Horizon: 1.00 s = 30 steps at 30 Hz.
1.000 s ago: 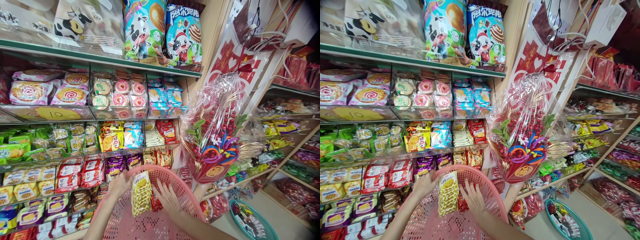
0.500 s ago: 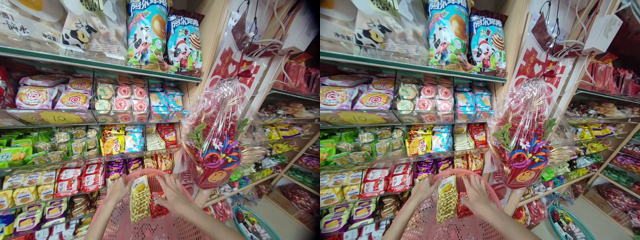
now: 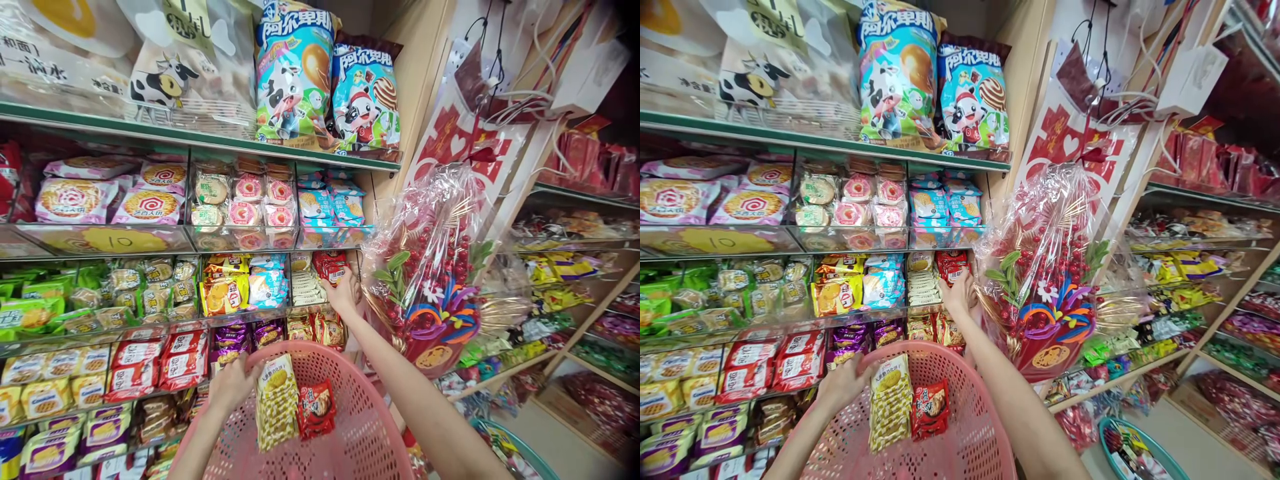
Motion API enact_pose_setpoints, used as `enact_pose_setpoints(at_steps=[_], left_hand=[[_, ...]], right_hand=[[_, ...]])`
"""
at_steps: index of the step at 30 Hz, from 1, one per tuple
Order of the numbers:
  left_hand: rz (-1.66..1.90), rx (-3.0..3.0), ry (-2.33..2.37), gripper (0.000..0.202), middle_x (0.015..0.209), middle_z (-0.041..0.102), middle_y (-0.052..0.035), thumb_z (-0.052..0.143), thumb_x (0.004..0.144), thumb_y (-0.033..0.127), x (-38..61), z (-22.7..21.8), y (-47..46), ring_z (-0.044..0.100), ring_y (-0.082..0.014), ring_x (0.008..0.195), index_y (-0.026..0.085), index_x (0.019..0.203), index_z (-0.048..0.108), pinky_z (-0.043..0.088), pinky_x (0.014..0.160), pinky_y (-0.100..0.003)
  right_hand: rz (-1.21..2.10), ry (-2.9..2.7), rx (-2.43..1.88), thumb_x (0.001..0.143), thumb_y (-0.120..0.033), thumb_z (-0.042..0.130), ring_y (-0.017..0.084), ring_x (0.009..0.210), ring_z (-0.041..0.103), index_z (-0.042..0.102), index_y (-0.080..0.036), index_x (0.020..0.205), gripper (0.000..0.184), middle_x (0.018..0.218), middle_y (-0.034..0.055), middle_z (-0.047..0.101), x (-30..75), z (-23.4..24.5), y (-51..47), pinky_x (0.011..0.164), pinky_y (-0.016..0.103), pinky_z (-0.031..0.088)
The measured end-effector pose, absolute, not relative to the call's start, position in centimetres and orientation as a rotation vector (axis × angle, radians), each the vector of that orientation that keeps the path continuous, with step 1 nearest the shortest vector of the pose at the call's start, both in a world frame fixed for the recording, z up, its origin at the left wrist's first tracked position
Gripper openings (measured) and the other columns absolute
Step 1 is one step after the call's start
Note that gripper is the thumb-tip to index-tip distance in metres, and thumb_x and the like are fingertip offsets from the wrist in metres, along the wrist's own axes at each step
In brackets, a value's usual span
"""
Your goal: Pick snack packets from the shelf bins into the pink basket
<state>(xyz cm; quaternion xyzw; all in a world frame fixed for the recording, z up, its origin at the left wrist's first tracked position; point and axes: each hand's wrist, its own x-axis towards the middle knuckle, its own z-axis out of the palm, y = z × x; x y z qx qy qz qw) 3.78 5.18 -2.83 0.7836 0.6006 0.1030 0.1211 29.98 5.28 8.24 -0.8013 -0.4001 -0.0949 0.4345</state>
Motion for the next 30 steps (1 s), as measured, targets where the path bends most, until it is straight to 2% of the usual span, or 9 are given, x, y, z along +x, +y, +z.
enact_pose_setpoints(at_steps=[10,17,20,24,30], left_hand=[[0.265,2.278,1.760,0.057,0.101,0.068,-0.0196,0.026,0.082,0.053,3.9,-2.4,5.0,0.062,-0.0368,0.095,0.014,0.115,0.051,0.045,0.075,-0.045],[0.276,2.282,1.764,0.055,0.100,0.068,-0.0199,0.028,0.082,0.052,3.8,-2.1,4.8,0.062,-0.0363,0.094,0.014,0.114,0.051,0.045,0.074,-0.044],[0.291,2.296,1.752,0.055,0.099,0.068,-0.0193,0.027,0.082,0.055,3.9,-2.0,4.7,0.063,-0.0363,0.093,0.015,0.111,0.053,0.045,0.073,-0.044],[0.294,2.299,1.759,0.057,0.096,0.069,-0.0179,0.027,0.081,0.059,3.8,-2.1,4.7,0.063,-0.0348,0.092,0.017,0.107,0.054,0.046,0.072,-0.042],[0.297,2.292,1.784,0.056,0.094,0.069,-0.0176,0.028,0.080,0.060,3.6,-2.6,5.0,0.063,-0.0369,0.090,0.018,0.107,0.054,0.046,0.070,-0.044]], right_hand=[[-0.296,-0.890,-2.063,0.071,-0.045,0.058,0.034,0.109,0.045,0.032,-0.016,0.128,0.069,0.119,0.0180,0.047,30.5,7.5,6.8,0.085,0.047,0.035],[-0.326,-0.914,-2.011,0.070,-0.040,0.060,0.033,0.107,0.047,0.032,-0.018,0.128,0.068,0.118,0.0165,0.045,30.6,7.4,6.9,0.084,0.044,0.035],[-0.315,-0.913,-1.989,0.070,-0.038,0.059,0.034,0.111,0.044,0.028,-0.019,0.130,0.070,0.123,0.0179,0.041,30.4,7.5,7.0,0.085,0.044,0.034],[-0.265,-0.890,-1.987,0.071,-0.040,0.057,0.035,0.111,0.043,0.029,-0.016,0.129,0.069,0.120,0.0196,0.044,30.6,7.8,7.2,0.084,0.047,0.034],[-0.260,-0.917,-1.979,0.069,-0.037,0.061,0.033,0.110,0.043,0.033,-0.017,0.125,0.066,0.120,0.0165,0.045,31.1,8.1,7.2,0.085,0.044,0.034]])
